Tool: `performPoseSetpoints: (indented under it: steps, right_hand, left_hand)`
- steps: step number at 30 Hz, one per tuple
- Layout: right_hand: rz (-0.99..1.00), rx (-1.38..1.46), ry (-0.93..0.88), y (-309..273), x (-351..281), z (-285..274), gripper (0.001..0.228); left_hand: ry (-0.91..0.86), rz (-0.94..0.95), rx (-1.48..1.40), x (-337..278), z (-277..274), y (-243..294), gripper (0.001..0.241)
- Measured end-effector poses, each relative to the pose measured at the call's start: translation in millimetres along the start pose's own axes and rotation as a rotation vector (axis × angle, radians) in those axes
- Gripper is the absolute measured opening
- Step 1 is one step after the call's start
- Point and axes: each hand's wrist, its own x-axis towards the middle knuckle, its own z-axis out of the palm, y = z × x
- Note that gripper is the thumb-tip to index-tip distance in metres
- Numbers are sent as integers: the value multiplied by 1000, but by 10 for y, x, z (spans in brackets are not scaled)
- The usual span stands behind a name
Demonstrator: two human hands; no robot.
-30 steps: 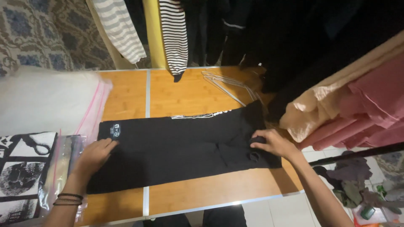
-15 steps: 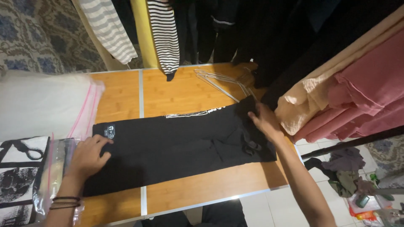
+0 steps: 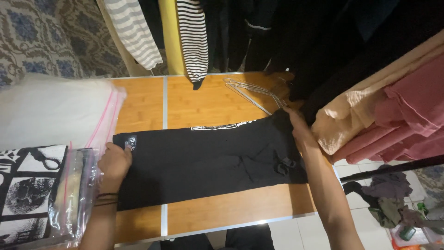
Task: The person takes a black t-shirt from a clothing rack and places it on a wooden table. They smooth out the shirt, fold the sleeves inward, fold the sides toward the center, and then fold the bottom up to create a compact rectangle.
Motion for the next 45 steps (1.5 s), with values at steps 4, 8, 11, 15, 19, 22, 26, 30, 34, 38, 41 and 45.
performPoseSetpoints:
  steps: [4, 8, 11, 15, 19, 22, 26, 30, 34, 38, 41, 45]
  right_hand:
    - [75, 476, -20, 37, 111, -27, 38]
    - [116, 554, 90, 278, 370, -21, 46]
    - [-12, 566, 165, 423, 485, -9, 46]
    - [-40, 387, 280, 353, 306, 48, 50]
    - [-73, 245, 267, 309, 148, 45, 41]
    - [-252, 230, 243, 415, 254, 14, 34]
    - [-214, 57, 195, 272, 118, 13, 31]
    - [-447, -202, 168, 631, 714, -223, 24]
    - [-647, -278, 229, 745, 1096, -473, 44]
    - [-303, -211, 63, 495, 1094, -721, 37]
    - [-472, 53, 2, 594, 1396, -1012, 40]
    - [-565, -71, -58, 471, 1178, -901, 48]
  left_hand:
    - [-130, -72, -40, 198, 167, -183, 56]
    - [-49, -23, -141, 216, 229, -301, 47]
    - [20, 13, -213, 188, 181, -297, 47]
    - [60, 20, -287, 227, 212, -344, 49]
    - [153, 38, -384, 292, 247, -352, 45]
    - [149, 18, -499, 230, 149, -267, 44]
    - [149, 2, -467, 230, 149, -277, 45]
    - [192, 85, -466, 188, 170, -298, 41]
    - [249, 161, -426, 31, 15, -187, 41]
    - [228, 138, -358, -168, -167, -42, 41]
    - [360, 295, -283, -406, -394, 247, 51]
    - [349, 389, -181, -558, -471, 550, 48]
